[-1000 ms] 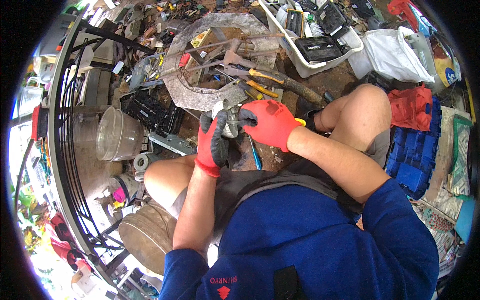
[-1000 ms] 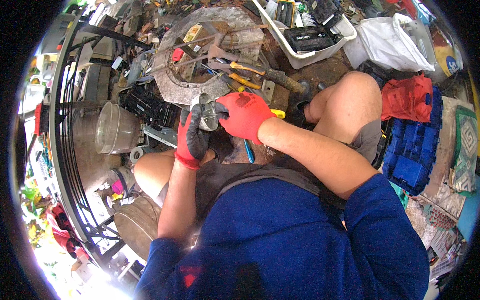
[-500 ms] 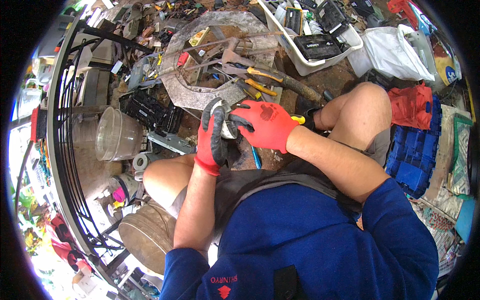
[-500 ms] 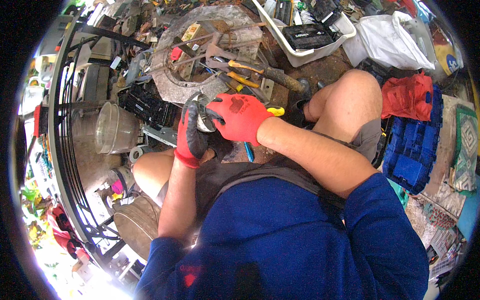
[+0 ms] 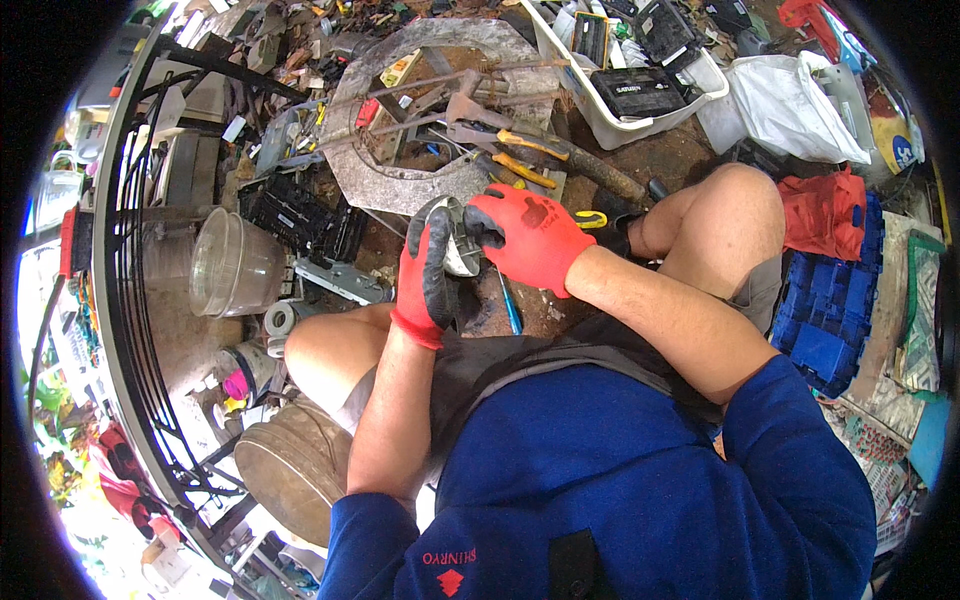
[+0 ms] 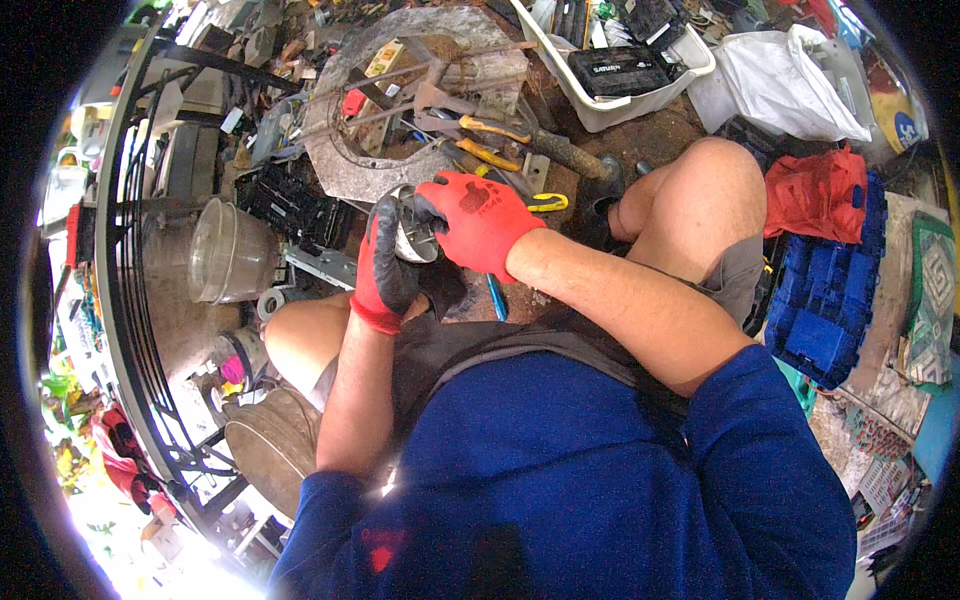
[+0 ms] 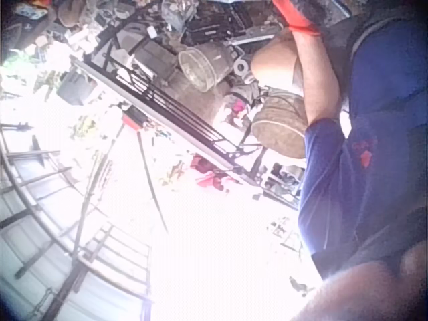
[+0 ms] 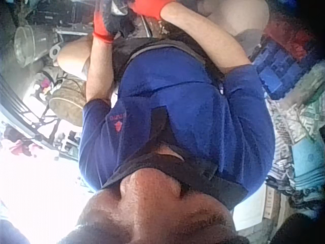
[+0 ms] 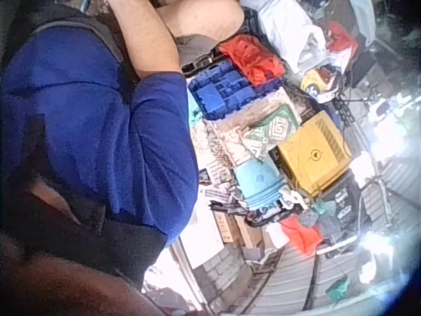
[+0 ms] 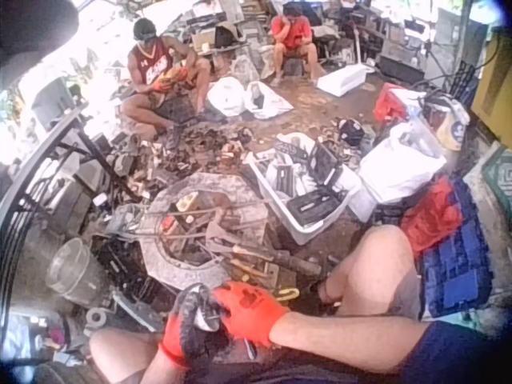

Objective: The person sits on the floor and uses a screwdriver to pry and adjust a white circular metal part. They repeatedly insert the tool into the part's center and edges, rotating it to manipulate internal components.

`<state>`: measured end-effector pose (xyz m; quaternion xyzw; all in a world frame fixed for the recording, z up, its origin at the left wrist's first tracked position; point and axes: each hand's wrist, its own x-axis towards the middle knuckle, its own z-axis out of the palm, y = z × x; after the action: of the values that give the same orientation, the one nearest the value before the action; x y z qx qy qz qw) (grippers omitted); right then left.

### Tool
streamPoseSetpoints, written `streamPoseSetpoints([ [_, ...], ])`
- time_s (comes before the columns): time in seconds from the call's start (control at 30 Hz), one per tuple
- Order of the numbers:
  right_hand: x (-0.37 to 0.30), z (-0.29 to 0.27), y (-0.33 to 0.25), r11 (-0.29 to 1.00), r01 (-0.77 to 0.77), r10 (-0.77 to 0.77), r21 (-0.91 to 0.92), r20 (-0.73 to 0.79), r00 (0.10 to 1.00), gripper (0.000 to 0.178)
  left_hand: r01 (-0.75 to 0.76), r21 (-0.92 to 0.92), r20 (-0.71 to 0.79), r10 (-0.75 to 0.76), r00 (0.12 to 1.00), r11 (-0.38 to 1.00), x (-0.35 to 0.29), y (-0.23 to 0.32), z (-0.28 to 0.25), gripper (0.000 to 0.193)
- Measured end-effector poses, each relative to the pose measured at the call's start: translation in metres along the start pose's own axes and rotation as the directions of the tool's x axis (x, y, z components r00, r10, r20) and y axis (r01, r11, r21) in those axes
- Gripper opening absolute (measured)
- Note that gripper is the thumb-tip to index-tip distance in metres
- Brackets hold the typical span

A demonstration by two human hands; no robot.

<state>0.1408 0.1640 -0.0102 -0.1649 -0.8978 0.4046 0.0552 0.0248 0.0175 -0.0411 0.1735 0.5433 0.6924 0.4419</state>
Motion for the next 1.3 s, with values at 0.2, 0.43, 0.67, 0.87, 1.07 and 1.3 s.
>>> streamPoseSetpoints([
  [0.2, 0.002, 0.003, 0.011, 0.996, 0.038, -0.039, 0.082, 0.010, 0.999, 0.043, 0.014, -0.176, 0.087, 0.001, 0.996, 0.984, 0.002, 0.008, 0.008, 0.049],
  [0.43, 0.003, -0.001, 0.003, 0.970, 0.075, -0.075, 0.229, -0.008, 0.997, 0.040, 0.116, -0.392, 0.110, -0.079, 0.991, 0.913, -0.002, 0.012, -0.004, 0.050],
  [0.67, -0.001, -0.004, -0.006, 0.983, 0.082, -0.084, 0.165, 0.005, 0.996, 0.045, 0.214, -0.509, 0.296, -0.064, 0.953, 0.834, 0.001, 0.016, 0.001, 0.062],
  [0.87, -0.004, -0.001, -0.006, 0.977, 0.192, -0.194, -0.095, -0.017, 0.981, 0.045, 0.299, -0.559, 0.240, -0.194, 0.951, 0.774, -0.001, 0.012, 0.000, 0.067],
  [1.07, -0.005, 0.002, -0.003, 0.936, 0.315, -0.319, -0.155, -0.005, 0.948, 0.039, 0.263, -0.488, 0.146, -0.219, 0.965, 0.832, -0.006, 0.011, 0.008, 0.059],
  [1.3, -0.003, 0.009, 0.003, 0.910, 0.397, -0.405, -0.121, -0.046, 0.913, 0.036, 0.324, -0.471, 0.179, -0.271, 0.946, 0.821, -0.009, 0.013, 0.005, 0.061],
])
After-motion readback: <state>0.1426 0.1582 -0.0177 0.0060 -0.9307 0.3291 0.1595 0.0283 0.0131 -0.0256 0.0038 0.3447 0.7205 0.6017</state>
